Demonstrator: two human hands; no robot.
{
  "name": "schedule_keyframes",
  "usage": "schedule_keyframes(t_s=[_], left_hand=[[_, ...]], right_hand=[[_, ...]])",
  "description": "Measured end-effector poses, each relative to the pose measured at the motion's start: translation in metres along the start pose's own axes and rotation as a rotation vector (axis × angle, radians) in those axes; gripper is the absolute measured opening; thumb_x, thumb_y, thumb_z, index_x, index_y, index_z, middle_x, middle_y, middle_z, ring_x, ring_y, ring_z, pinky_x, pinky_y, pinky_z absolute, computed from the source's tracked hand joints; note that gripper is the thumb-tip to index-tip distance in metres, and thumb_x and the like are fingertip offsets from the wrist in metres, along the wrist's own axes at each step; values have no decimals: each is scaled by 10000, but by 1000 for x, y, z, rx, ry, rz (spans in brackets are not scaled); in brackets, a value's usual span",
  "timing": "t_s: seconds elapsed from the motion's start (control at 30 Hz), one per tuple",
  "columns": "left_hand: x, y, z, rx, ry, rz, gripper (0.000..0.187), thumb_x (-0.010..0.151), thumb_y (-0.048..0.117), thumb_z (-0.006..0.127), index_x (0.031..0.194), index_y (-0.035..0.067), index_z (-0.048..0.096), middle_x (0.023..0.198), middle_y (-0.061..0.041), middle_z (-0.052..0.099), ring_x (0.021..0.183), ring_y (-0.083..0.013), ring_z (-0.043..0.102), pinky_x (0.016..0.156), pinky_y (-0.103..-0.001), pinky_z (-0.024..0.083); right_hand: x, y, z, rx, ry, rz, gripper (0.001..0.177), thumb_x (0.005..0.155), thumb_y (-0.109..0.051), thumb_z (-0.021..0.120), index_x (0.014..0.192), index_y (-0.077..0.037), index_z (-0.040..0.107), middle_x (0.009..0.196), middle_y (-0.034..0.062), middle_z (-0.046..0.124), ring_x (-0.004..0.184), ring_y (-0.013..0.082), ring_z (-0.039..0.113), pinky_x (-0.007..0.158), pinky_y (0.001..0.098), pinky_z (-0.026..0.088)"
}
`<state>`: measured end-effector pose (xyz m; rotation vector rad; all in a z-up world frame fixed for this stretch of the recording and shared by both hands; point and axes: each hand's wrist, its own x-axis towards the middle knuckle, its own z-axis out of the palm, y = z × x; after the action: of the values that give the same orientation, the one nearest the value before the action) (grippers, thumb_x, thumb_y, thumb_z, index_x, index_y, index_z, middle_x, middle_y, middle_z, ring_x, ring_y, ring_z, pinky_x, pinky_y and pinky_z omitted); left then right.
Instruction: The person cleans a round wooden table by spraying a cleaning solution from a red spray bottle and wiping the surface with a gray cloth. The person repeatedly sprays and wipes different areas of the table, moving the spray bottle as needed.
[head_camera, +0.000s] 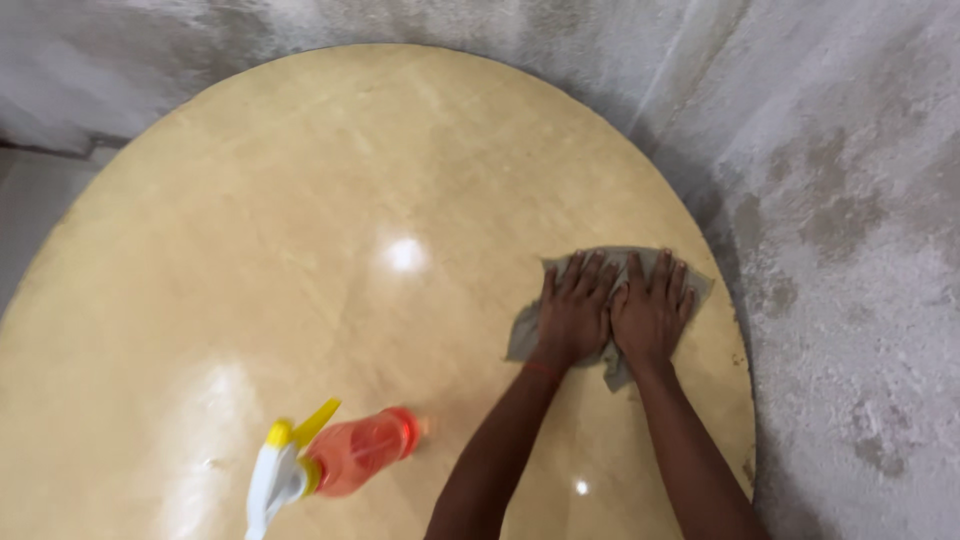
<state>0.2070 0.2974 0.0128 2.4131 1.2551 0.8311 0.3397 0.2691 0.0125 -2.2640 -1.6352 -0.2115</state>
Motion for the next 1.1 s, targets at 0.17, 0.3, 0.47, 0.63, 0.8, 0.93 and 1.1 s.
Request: schedule_keyframes(t_s=[0.17,0.3,0.47,0.63,0.8,0.93,1.1], left_hand=[[90,-46,18,51,41,99,480,992,316,523,1458,222,588,1615,-65,477,1528,-305,391,1208,-637,283],[143,-92,17,125,88,11,523,981,350,516,1484,214,562,1623,-63,465,1526,-319,381,1209,-658,267],[136,-162,-19,208,156,-276,612,955,387,505,1537,199,487,1648,-91,379,1536,-365,297,1187,-692,199],[51,-179,-51,281,206,-535,596,1015,382,457,1568,161,440,1679,-118,325,1557,-392,231,1181,-718,152],[-24,-143,-58,330,237,-634,617,1013,371,432,1563,93,418,1669,-159,311,1553,-399,213,1166,-699,150],[-70,-98,-54,291,194,-523,607,1013,333,456,1536,24,450,1626,-190,388,1514,-393,312,1184,-632,222],[-84,-42,-29,147,141,-252,528,972,209,513,1459,6,548,1581,-195,491,1479,-383,441,1175,-546,346]], right_hand=[[81,-1,41,14,58,32,560,1001,-301,508,1540,-148,526,1672,215,327,1542,453,244,1194,651,196],[158,-24,78,24,66,-57,558,967,-307,535,1499,-141,556,1613,219,392,1490,456,302,1151,655,211],[188,-108,116,135,93,-331,472,993,-272,581,1452,-170,622,1611,132,470,1508,376,373,1188,607,257],[144,-187,116,233,-21,-575,471,922,-216,654,1383,-122,655,1555,86,536,1477,309,430,1171,552,305],[69,-195,90,399,-104,-712,441,833,-112,689,1273,-97,694,1468,83,612,1413,283,501,1160,511,318],[16,-157,66,502,-143,-663,371,907,-14,634,1268,-58,707,1402,105,660,1380,285,564,1177,474,385],[-21,-71,22,462,-44,-534,344,924,45,600,1237,-22,729,1342,168,688,1332,332,606,1151,463,440]])
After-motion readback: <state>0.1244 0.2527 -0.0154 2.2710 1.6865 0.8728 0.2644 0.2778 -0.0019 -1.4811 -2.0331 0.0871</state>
